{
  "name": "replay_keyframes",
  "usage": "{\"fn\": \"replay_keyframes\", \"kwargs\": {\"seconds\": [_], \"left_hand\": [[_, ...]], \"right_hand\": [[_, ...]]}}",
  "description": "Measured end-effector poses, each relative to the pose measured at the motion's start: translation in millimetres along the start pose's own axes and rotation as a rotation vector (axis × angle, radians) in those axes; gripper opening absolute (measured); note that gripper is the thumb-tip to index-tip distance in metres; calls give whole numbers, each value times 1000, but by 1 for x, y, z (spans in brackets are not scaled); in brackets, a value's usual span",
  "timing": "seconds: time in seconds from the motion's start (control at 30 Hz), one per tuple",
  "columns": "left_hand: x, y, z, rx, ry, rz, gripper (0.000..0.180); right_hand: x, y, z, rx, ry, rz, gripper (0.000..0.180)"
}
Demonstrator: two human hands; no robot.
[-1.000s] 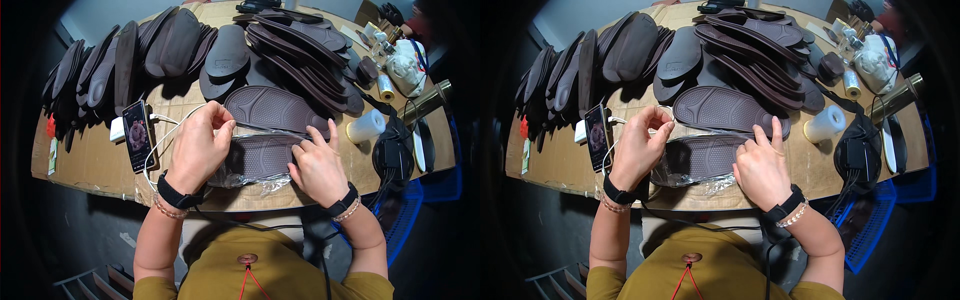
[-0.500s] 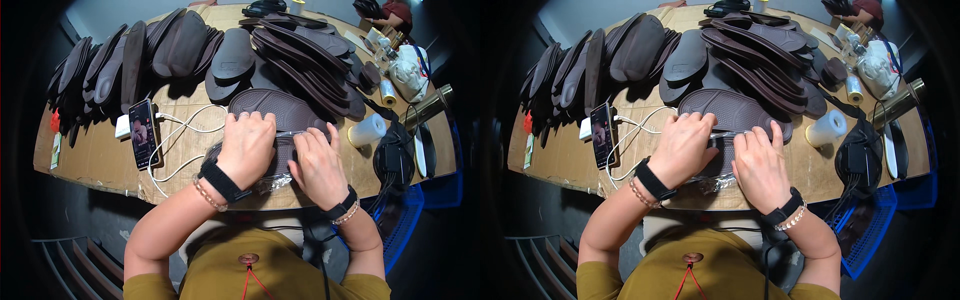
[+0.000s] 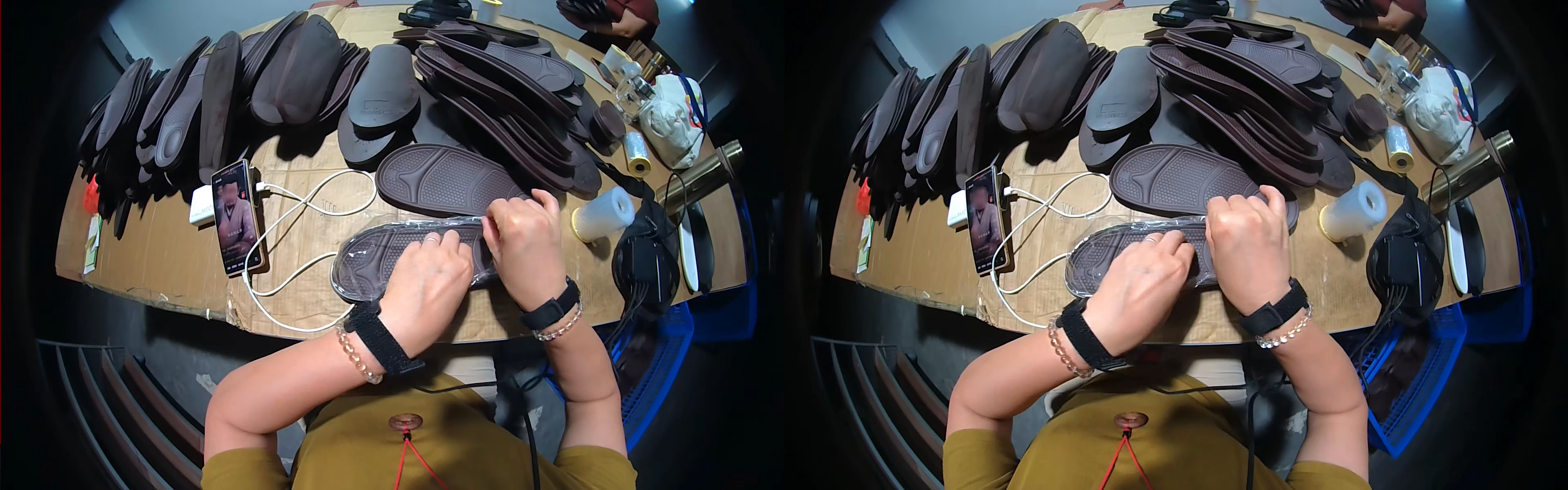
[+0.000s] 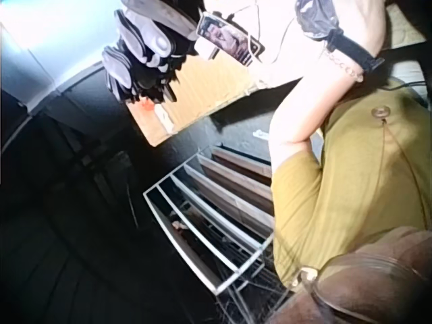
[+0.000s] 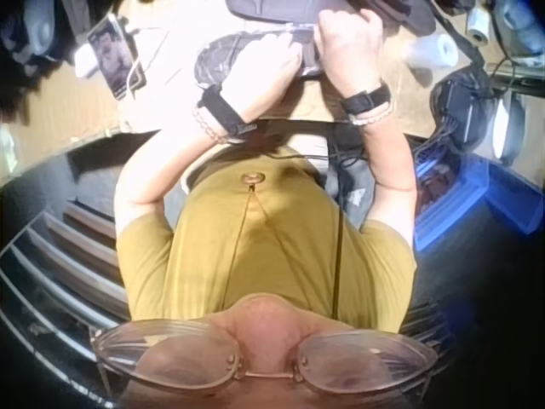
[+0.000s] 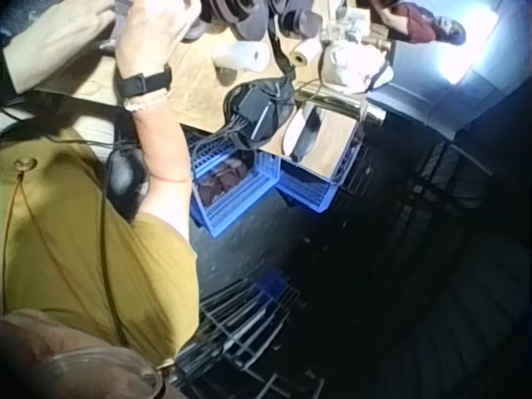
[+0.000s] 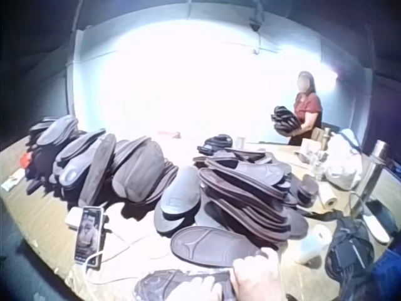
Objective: Apply protective adhesive tape to the edges of shoe insoles.
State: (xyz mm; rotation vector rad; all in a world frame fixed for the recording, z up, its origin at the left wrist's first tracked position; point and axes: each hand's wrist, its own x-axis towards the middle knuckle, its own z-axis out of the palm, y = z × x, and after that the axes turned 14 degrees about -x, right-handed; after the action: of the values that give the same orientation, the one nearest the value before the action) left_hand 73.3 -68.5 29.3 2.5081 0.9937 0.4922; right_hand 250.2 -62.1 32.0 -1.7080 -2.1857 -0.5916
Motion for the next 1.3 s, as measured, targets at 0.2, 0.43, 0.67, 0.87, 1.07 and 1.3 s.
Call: {"fn": "replay_keyframes", "kwargs": {"seconds": [0.2, 0.43, 0.67, 0.87, 1.07, 1.3], "left_hand": [[1, -5, 5, -56, -42, -52, 19], [-3, -8, 11, -72, 49, 5, 20], [11, -1, -39, -44, 214, 39, 24], [31, -26, -48, 226, 280, -41, 19], [25, -42, -56, 67, 308, 18, 8], [28, -45, -62, -50, 304, 15, 7]], "right_hand": [[5, 2, -5, 44, 76, 3, 10], [9, 17, -3, 257, 6, 229, 15], [12, 23, 1, 437, -64, 296, 13], [15, 28, -5, 478, -208, 359, 13], [13, 23, -24, 333, 128, 88, 30], [-5, -39, -14, 217, -16, -269, 16]]}}
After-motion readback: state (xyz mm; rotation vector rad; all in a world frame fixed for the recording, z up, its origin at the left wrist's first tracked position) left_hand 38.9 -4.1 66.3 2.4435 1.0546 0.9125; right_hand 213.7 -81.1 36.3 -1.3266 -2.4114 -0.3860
